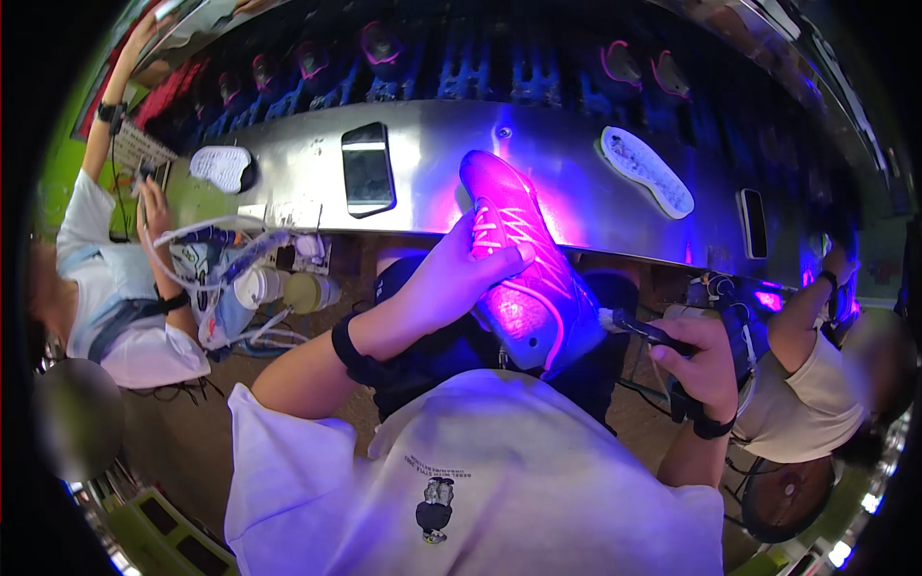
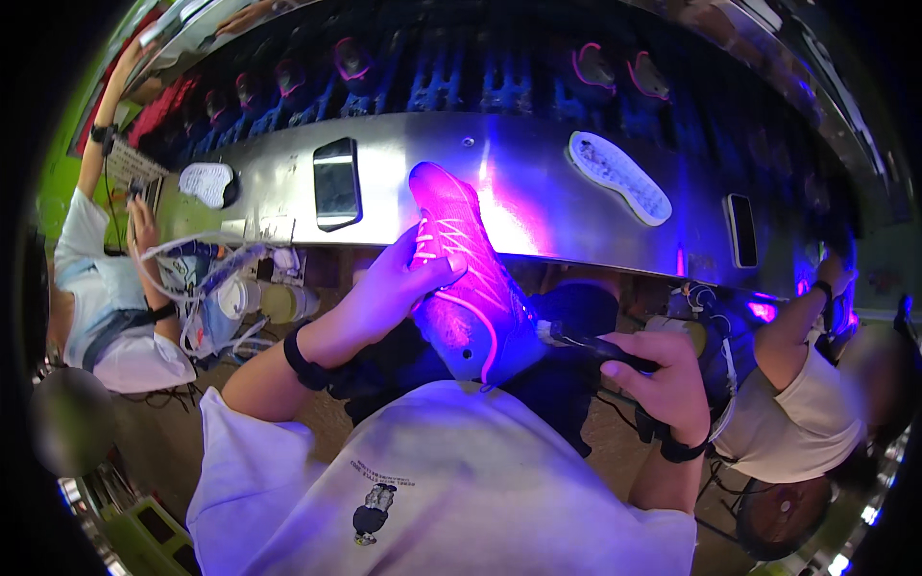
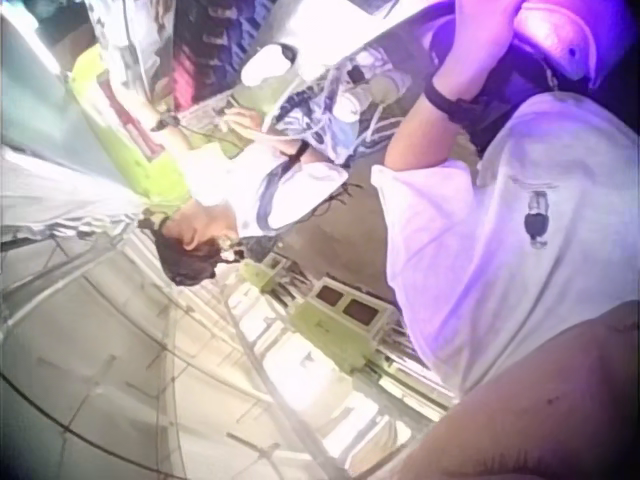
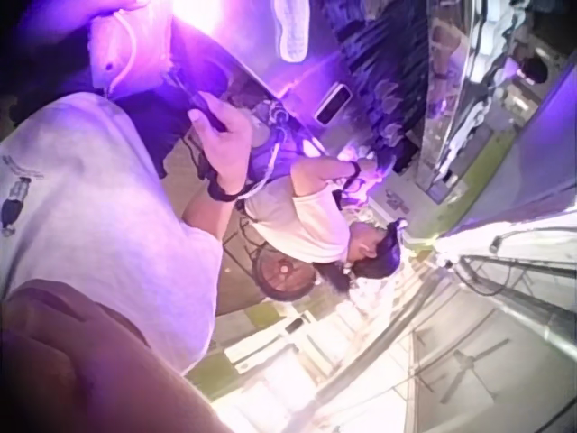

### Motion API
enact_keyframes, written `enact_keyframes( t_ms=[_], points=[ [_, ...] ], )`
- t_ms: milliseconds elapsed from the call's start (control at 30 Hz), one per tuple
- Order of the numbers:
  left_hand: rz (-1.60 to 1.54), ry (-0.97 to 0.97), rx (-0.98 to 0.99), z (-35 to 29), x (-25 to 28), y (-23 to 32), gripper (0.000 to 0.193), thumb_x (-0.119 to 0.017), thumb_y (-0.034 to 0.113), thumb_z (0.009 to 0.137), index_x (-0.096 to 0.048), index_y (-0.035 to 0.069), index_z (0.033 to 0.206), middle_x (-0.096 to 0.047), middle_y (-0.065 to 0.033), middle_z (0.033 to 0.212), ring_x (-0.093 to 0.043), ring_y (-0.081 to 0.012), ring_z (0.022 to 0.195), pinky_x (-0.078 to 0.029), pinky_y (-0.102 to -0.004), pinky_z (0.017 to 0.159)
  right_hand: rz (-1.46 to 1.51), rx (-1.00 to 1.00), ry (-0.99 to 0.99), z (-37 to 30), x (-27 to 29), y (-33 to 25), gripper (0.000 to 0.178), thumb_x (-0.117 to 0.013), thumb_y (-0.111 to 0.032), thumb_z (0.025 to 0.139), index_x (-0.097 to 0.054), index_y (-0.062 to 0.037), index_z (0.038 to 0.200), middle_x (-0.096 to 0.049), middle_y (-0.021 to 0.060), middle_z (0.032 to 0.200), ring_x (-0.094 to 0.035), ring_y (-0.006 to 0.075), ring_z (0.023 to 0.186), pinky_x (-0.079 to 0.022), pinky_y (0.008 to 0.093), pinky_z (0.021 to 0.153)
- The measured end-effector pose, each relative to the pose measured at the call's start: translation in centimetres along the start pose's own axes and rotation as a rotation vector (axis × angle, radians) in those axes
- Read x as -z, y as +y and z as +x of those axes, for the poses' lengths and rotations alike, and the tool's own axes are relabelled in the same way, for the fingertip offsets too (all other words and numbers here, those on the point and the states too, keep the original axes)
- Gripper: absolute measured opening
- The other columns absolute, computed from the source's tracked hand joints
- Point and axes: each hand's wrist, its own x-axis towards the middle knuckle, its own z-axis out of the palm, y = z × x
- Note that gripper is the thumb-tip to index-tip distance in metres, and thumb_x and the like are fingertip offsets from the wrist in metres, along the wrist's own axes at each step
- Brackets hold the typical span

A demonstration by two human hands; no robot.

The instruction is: Applying adhesive or primer to shoe components at a manufacturing production line.

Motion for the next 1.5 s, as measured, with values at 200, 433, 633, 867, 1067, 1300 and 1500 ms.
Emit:
enact_keyframes(
  t_ms=[200, 433, 633, 867, 1067, 1300, 1500],
  points=[
    [-0.232, -0.030, -0.052, -1.1, 0.9, -1.2, 0.056, -0.065, 0.036, 0.099, -0.048, -0.004, 0.135, -0.067, -0.0114, 0.116, -0.068, -0.0178, 0.104, -0.058, -0.0343, 0.086, -0.128, 0.180, 0.162, 0.6, -1.3, -1.3, 0.029, -0.079, -0.003, 0.078, -0.075, 0.0000, 0.107, -0.063, 0.0060, 0.070, -0.058, 0.0135, 0.062, -0.042, 0.0284, 0.058],
    [-0.563, -0.223, 0.269, -2.0, 1.4, -1.3, 0.053, -0.047, 0.051, 0.103, -0.052, 0.010, 0.136, -0.073, -0.0073, 0.098, -0.073, -0.0165, 0.070, -0.052, -0.0232, 0.040, -0.289, 0.269, 0.264, 2.2, -1.0, -4.7, 0.033, -0.079, 0.000, 0.077, -0.074, -0.0005, 0.110, -0.064, 0.0076, 0.072, -0.060, 0.0153, 0.064, -0.045, 0.0277, 0.062],
    [-0.929, -0.410, 0.516, -1.1, 2.3, -2.4, 0.066, -0.045, 0.057, 0.101, -0.048, 0.005, 0.141, -0.066, -0.0241, 0.108, -0.065, -0.0202, 0.059, -0.049, -0.0213, 0.039, -0.347, 0.282, 0.236, 5.1, -0.1, -6.2, 0.034, -0.079, -0.001, 0.077, -0.074, -0.0023, 0.111, -0.064, 0.0085, 0.073, -0.061, 0.0172, 0.064, -0.046, 0.0280, 0.062],
    [-1.394, -0.656, 0.764, 1.0, 2.1, -5.0, 0.070, -0.054, 0.057, 0.096, -0.050, 0.001, 0.137, -0.062, -0.0349, 0.110, -0.065, -0.0250, 0.064, -0.052, -0.0213, 0.042, -0.225, 0.284, 0.211, 8.5, -0.5, -4.2, 0.033, -0.078, -0.004, 0.078, -0.073, 0.0026, 0.110, -0.070, 0.0082, 0.083, -0.065, 0.0161, 0.074, -0.048, 0.0283, 0.067],
    [-1.555, -0.625, 0.916, 1.4, 1.3, -5.7, 0.071, -0.053, 0.058, 0.095, -0.052, -0.002, 0.133, -0.058, -0.0368, 0.116, -0.062, -0.0251, 0.064, -0.049, -0.0226, 0.041, -0.023, 0.328, 0.189, 10.3, -2.1, -0.8, 0.033, -0.083, -0.011, 0.078, -0.073, 0.0052, 0.106, -0.071, 0.0084, 0.086, -0.065, 0.0158, 0.076, -0.047, 0.0284, 0.067],
    [-1.539, -0.755, 0.786, 1.1, 0.4, -5.9, 0.068, -0.051, 0.057, 0.097, -0.054, -0.001, 0.132, -0.060, -0.0326, 0.108, -0.062, -0.0241, 0.062, -0.046, -0.0206, 0.037, 0.011, 0.395, 0.288, 8.3, -4.3, 2.9, 0.031, -0.082, -0.011, 0.080, -0.075, 0.0033, 0.106, -0.059, -0.0002, 0.073, -0.049, 0.0085, 0.062, -0.037, 0.0251, 0.057],
    [-0.827, -0.512, 0.224, 1.2, 1.8, -1.3, 0.050, -0.057, 0.039, 0.099, -0.056, 0.003, 0.134, -0.070, -0.0099, 0.117, -0.068, -0.0199, 0.107, -0.053, -0.0390, 0.097, -0.267, 0.144, 0.234, 7.4, -3.6, 1.8, 0.034, -0.076, -0.007, 0.085, -0.072, -0.0011, 0.118, -0.075, 0.0149, 0.099, -0.068, 0.0154, 0.083, -0.053, 0.0297, 0.080]
  ],
)
